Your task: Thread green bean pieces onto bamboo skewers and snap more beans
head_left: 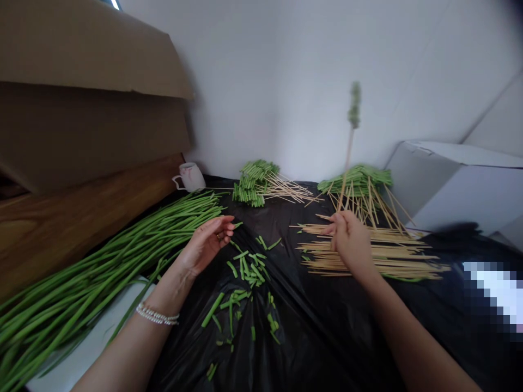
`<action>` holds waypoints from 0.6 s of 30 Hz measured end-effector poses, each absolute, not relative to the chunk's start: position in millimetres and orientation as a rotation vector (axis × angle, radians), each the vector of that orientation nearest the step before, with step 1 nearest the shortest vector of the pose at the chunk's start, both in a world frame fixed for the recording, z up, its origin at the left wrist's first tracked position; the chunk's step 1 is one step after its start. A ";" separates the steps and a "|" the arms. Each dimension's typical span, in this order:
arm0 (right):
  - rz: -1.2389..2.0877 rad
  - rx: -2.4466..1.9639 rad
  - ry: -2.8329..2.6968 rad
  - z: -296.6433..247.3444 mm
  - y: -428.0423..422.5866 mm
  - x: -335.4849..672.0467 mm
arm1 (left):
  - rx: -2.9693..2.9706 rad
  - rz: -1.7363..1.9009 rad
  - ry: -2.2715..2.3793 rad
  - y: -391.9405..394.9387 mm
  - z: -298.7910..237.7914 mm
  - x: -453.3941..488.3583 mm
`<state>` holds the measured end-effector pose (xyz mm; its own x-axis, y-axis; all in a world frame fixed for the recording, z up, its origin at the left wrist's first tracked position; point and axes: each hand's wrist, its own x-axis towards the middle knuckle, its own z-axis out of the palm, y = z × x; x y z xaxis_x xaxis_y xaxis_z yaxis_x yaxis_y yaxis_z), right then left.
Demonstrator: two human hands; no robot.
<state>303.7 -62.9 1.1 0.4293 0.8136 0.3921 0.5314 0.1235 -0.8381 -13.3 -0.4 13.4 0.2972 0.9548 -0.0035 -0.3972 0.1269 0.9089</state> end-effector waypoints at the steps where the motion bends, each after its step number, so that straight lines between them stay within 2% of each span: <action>1: 0.388 -1.469 -1.148 2.5 -61.8 308.5 | 0.969 1.120 0.723 -0.3 13.3 -13.3; 6: 0.558 -1.186 -0.811 0.7 -53.5 338.4 | 0.946 1.119 0.734 -0.3 13.7 -12.2; 11: 0.627 -1.138 -0.693 -9.7 -47.5 362.6 | 0.946 1.107 0.733 0.2 11.2 -11.1; 18: 0.324 -1.156 -0.657 -27.8 -36.9 384.7 | 0.949 1.088 0.746 0.6 9.5 -11.3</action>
<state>384.7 -36.9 -27.8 0.7709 0.5563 0.3101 0.0920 0.3845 -0.9185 -11.3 0.6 9.5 0.3051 0.9512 -0.0461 -0.3864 0.1679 0.9069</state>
